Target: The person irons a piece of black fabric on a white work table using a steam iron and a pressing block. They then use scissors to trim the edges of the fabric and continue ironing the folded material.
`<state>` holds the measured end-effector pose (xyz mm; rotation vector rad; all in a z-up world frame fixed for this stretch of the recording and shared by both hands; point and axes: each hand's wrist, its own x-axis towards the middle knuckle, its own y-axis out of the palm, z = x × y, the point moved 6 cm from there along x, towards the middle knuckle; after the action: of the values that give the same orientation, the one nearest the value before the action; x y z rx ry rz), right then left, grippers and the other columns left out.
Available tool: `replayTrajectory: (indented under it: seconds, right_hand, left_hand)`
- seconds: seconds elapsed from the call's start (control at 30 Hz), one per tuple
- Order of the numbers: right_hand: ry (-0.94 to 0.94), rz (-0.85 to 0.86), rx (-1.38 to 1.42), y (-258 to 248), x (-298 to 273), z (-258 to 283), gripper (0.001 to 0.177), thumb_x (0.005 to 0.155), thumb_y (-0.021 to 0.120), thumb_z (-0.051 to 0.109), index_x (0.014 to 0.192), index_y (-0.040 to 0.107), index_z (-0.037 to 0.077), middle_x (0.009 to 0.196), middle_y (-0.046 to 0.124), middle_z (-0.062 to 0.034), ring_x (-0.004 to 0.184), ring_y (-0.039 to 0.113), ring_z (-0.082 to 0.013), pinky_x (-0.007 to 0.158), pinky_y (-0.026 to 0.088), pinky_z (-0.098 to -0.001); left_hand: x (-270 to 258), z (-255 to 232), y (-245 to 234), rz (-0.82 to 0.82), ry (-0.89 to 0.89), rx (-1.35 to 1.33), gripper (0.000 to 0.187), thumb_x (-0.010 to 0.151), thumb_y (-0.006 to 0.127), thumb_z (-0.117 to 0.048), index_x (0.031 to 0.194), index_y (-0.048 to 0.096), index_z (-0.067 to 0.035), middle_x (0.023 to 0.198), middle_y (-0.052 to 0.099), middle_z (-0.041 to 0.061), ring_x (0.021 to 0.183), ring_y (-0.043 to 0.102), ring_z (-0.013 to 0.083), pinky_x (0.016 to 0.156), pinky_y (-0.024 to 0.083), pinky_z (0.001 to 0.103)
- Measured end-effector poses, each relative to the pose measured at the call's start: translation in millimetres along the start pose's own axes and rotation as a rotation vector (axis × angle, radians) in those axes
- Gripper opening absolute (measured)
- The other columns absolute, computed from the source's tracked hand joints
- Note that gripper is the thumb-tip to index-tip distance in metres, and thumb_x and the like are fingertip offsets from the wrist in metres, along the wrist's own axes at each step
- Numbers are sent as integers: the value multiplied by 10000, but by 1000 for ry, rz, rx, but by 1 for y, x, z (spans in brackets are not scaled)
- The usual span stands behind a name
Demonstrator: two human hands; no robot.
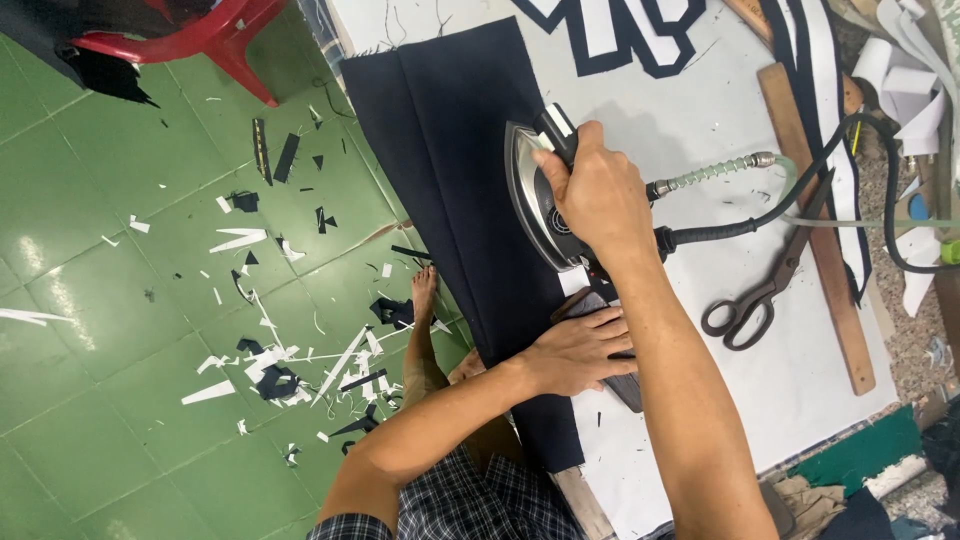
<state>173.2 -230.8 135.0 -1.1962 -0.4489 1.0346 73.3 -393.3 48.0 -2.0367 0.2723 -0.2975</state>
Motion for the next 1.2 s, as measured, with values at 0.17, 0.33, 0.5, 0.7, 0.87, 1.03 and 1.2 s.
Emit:
replayTrajectory:
  seconds: [0.17, 0.33, 0.5, 0.7, 0.87, 1.03, 1.2]
  right_hand:
    - [-7, -12, 5, 2, 1, -1, 462, 1095, 513, 479, 1076, 525, 17, 714, 667, -266, 737, 734, -474, 595, 599, -534]
    - [-20, -1, 35, -1, 2, -1, 464, 1103, 519, 466, 1057, 526, 4, 682, 655, -248, 712, 732, -463, 572, 591, -510]
    - [-19, 1, 31, -1, 0, 0, 452, 1108, 516, 456, 1040, 523, 9, 667, 654, -242, 689, 731, -447, 550, 585, -493]
    - [-20, -8, 17, 0, 1, -2, 458, 1109, 512, 466, 1023, 517, 16, 649, 644, -235, 662, 725, -443, 529, 572, -484]
    - [-23, -9, 11, 0, 1, -3, 451, 1112, 509, 467, 1025, 512, 24, 649, 647, -227, 660, 727, -435, 524, 573, -475]
    - [-30, 0, 1, 1, 2, -3, 463, 1113, 504, 484, 1021, 502, 30, 644, 642, -227, 654, 725, -433, 519, 571, -477]
    - [-22, 6, -4, 2, 2, -3, 469, 1113, 498, 483, 1051, 507, 18, 667, 644, -250, 682, 726, -449, 547, 574, -486]
  left_hand:
    - [-1, -1, 6, -40, 22, 16, 696, 892, 750, -439, 1495, 473, -227, 1499, 504, 114, 1514, 305, 324, 1313, 53, 539]
    - [0, 1, 16, -83, 25, 1, 704, 868, 771, -442, 1481, 503, -224, 1518, 488, 127, 1520, 300, 332, 1312, 40, 542]
    - [0, 1, 14, -99, 19, 28, 721, 843, 803, -456, 1469, 519, -238, 1572, 437, 122, 1544, 251, 331, 1314, 48, 535]
    - [1, 1, 20, -66, 11, 42, 748, 864, 800, -460, 1508, 474, -261, 1610, 389, 106, 1561, 216, 319, 1317, 35, 528]
    - [1, 0, 14, -49, -9, 28, 707, 872, 785, -450, 1489, 493, -267, 1585, 424, 87, 1561, 227, 302, 1322, 34, 518]
    - [1, 0, 13, -41, -13, 32, 711, 884, 784, -444, 1504, 485, -268, 1592, 419, 87, 1563, 221, 303, 1320, 39, 525]
    - [-1, 0, 14, -115, 16, 27, 628, 848, 811, -316, 1413, 553, -228, 1500, 476, 104, 1508, 296, 312, 1309, 90, 552]
